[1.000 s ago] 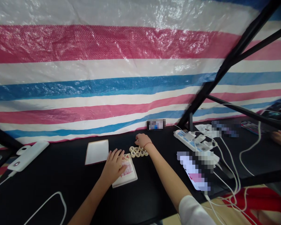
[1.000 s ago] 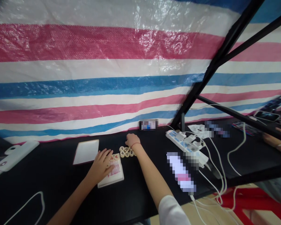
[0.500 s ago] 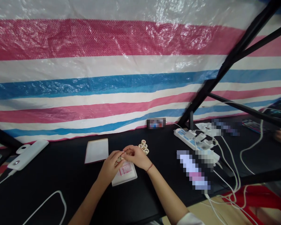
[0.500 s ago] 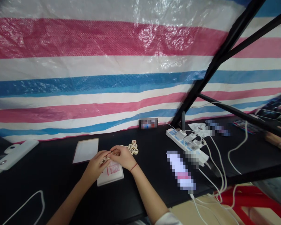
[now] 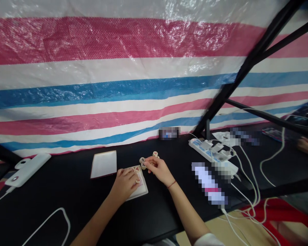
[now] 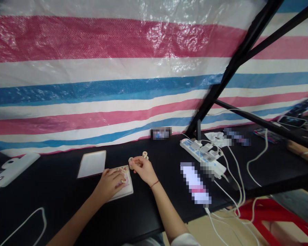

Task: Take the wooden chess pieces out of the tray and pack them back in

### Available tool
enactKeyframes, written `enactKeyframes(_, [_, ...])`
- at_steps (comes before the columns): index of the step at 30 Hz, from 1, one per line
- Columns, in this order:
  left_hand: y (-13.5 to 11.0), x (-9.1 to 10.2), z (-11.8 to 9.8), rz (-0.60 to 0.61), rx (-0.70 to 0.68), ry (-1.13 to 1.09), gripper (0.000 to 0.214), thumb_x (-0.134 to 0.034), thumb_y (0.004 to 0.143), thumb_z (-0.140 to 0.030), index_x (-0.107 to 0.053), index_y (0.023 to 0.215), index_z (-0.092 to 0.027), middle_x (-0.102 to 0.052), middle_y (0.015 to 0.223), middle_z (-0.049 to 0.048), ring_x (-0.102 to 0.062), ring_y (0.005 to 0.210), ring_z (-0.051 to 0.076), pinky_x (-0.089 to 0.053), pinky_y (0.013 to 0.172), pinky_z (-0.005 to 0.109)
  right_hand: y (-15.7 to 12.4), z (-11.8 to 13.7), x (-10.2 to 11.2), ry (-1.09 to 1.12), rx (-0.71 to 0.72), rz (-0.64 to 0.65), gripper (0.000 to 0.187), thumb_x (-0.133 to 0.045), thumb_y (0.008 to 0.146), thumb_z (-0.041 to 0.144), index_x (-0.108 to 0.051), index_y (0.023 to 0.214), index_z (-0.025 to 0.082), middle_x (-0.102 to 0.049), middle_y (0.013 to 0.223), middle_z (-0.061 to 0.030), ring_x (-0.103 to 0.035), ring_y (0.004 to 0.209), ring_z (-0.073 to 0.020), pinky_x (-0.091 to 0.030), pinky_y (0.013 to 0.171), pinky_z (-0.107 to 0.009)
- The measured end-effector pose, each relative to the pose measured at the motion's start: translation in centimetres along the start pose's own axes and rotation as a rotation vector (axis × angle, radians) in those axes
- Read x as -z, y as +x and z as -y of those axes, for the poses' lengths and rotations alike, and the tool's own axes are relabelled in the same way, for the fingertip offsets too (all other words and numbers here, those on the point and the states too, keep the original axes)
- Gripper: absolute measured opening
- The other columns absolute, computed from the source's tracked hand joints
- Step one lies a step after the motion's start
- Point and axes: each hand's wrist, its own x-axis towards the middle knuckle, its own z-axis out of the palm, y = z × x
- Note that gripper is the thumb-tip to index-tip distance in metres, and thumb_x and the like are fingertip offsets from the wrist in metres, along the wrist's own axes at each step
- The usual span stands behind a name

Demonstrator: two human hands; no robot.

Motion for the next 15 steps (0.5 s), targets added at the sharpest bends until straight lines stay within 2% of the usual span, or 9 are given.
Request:
enactKeyframes(4, [0.3,-0.7,-0.1,0.055,-0.055,0.094,0.011,-0.054,0.087,-0.027,-0.064,0.086,-0.023,-0.069,0.09,0.0031,-0.055,0.095,0.024,-0.038,0.078,0.04,-0.7,-0.2,0.1,0.014,-0.004,0.0,0.039,-0.071,0.069,0.049,-0.062,0.085,0.015,-0.066,0.073,-0.0016,-0.056,0.049,-0.0082,-0.045,0.048,-0.021])
enactKeyframes(9, [0.5,-0.6,0.1,0.07,-0.012,0.162,0.012,-0.053,0.086,-0.026,-0.063,0.083,-0.022,-0.063,0.093,0.0053,-0.052,0.087,0.023,-0.04,0.074,0.038,-1.6,-0.6,-0.1,-0.065,-0.027,0.033,0.032,-0.069,0.072,0.044,-0.061,0.088,0.017,-0.064,0.075,-0.001,-0.059,0.052,-0.01,-0.044,0.044,-0.019])
enactKeyframes(12, [0.5,-0.6,0.3,0.045,0.044,0.181,0.014,-0.055,0.083,-0.024,-0.063,0.094,-0.02,-0.06,0.096,0.0071,-0.05,0.089,0.024,-0.043,0.077,0.039,-2.3,-0.8,-0.6,-0.134,0.029,0.053,0.023,-0.068,0.072,0.033,-0.062,0.087,0.017,-0.063,0.083,-0.0014,-0.059,0.055,-0.0085,-0.049,0.052,-0.02])
enactKeyframes(15, [0.4,-0.8,0.8,-0.035,0.057,0.187,0.033,-0.058,0.08,-0.023,-0.059,0.112,-0.017,-0.056,0.113,0.0112,-0.048,0.103,0.028,-0.043,0.087,0.042,-3.0,-0.9,-1.2,-0.211,0.12,0.056,0.017,-0.064,0.072,0.024,-0.065,0.088,0.018,-0.059,0.099,-0.004,-0.061,0.063,-0.0077,-0.051,0.06,-0.021])
